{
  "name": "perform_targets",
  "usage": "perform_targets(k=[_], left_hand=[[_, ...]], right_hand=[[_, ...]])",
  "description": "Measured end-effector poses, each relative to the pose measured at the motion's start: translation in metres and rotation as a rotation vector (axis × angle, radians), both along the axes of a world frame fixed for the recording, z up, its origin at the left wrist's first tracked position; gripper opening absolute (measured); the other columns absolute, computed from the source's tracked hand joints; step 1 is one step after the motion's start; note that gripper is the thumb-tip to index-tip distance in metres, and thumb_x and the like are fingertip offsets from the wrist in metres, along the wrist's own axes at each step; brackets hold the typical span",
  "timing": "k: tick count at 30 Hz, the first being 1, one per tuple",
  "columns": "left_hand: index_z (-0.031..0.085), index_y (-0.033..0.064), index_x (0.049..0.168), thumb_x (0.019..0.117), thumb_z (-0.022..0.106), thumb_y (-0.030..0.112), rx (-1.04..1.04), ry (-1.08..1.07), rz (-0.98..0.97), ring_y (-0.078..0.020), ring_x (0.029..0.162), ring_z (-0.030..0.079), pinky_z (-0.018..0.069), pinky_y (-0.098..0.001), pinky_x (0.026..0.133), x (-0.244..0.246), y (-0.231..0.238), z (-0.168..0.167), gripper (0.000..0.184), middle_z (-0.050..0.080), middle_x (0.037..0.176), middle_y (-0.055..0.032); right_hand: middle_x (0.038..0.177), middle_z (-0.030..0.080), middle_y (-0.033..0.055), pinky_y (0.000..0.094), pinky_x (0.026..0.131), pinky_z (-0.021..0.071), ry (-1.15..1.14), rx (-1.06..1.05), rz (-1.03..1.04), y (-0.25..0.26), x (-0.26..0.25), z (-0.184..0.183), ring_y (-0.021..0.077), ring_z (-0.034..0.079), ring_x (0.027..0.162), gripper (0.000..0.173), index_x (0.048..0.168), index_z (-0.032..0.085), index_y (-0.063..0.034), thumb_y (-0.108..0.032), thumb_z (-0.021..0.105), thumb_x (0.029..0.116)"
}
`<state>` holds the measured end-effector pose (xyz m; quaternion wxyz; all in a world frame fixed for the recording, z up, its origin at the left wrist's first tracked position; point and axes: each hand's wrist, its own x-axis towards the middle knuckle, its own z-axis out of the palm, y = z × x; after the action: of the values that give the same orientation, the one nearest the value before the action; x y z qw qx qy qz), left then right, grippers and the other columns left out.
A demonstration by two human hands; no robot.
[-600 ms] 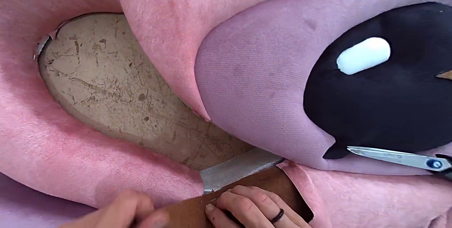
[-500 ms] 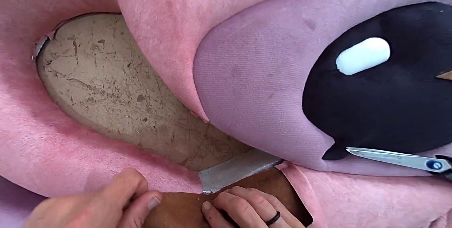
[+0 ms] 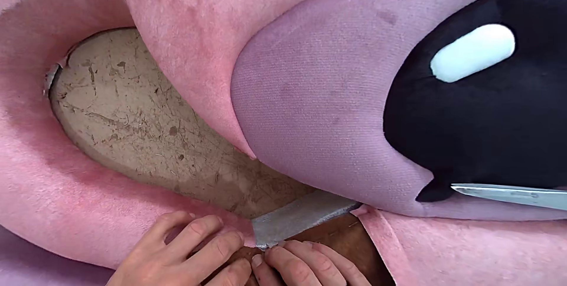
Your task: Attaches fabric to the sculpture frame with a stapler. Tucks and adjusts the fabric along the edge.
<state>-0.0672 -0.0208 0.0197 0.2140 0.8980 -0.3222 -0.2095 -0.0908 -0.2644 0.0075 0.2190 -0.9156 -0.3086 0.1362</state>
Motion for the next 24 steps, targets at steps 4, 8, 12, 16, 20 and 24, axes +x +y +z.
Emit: perform_targets(k=[4, 8, 12, 16, 20, 24], left_hand=[[0.068, 0.0264, 0.126, 0.1052, 0.053, 0.030, -0.048, -0.066, 0.095, -0.0178, 0.126, 0.058, 0.0409, -0.0391, 0.099, -0.013, 0.006, -0.012, 0.026, 0.071, 0.129, 0.0049], [0.066, 0.0274, 0.124, 0.1062, 0.047, 0.035, 0.025, -0.113, 0.056, -0.0219, 0.123, 0.058, 0.0411, -0.0431, 0.099, -0.013, 0.005, -0.014, 0.027, 0.068, 0.130, -0.0007], [0.071, 0.0208, 0.118, 0.1062, 0.045, 0.043, 0.005, -0.079, 0.156, -0.0214, 0.122, 0.062, 0.0474, -0.0447, 0.102, -0.005, 0.008, -0.015, 0.037, 0.070, 0.126, -0.0029], [0.072, 0.0136, 0.118, 0.1048, 0.043, 0.050, 0.156, -0.142, 0.312, -0.0276, 0.123, 0.063, 0.0448, -0.0524, 0.107, -0.013, 0.004, -0.007, 0.049, 0.071, 0.125, -0.0086], [0.070, 0.0150, 0.098, 0.1038, 0.050, 0.042, 0.146, -0.064, 0.309, -0.0237, 0.120, 0.065, 0.0459, -0.0512, 0.106, -0.010, -0.016, -0.001, 0.035, 0.072, 0.121, -0.0048], [0.066, 0.0178, 0.091, 0.1032, 0.046, 0.039, 0.122, -0.019, 0.265, -0.0163, 0.108, 0.067, 0.0491, -0.0464, 0.099, 0.005, -0.020, -0.013, 0.032, 0.070, 0.111, 0.0012]], right_hand=[[0.117, 0.073, 0.0071, 0.0383, 0.103, 0.0447, 0.014, 0.054, -0.057, 0.002, 0.000, -0.001, 0.0252, 0.064, 0.114, 0.034, 0.118, 0.075, -0.0132, -0.031, 0.054, 0.0982], [0.119, 0.073, 0.0059, 0.0386, 0.104, 0.0411, 0.038, -0.023, -0.048, 0.009, -0.001, 0.003, 0.0245, 0.063, 0.116, 0.035, 0.117, 0.075, -0.0134, -0.031, 0.051, 0.0985], [0.120, 0.072, 0.0063, 0.0391, 0.107, 0.0396, 0.010, -0.056, -0.056, 0.013, -0.003, 0.005, 0.0248, 0.062, 0.117, 0.036, 0.116, 0.076, -0.0122, -0.029, 0.049, 0.0992], [0.120, 0.072, 0.0067, 0.0398, 0.110, 0.0390, -0.015, -0.068, -0.085, 0.014, -0.007, 0.005, 0.0253, 0.062, 0.118, 0.036, 0.115, 0.076, -0.0123, -0.028, 0.047, 0.0996], [0.121, 0.072, 0.0050, 0.0401, 0.109, 0.0408, -0.046, -0.081, -0.122, 0.019, -0.008, 0.003, 0.0239, 0.063, 0.120, 0.034, 0.111, 0.076, -0.0133, -0.027, 0.048, 0.0971], [0.122, 0.072, 0.0056, 0.0407, 0.109, 0.0416, -0.044, -0.071, -0.153, 0.019, -0.009, 0.003, 0.0247, 0.063, 0.122, 0.034, 0.111, 0.076, -0.0127, -0.027, 0.048, 0.0977]])
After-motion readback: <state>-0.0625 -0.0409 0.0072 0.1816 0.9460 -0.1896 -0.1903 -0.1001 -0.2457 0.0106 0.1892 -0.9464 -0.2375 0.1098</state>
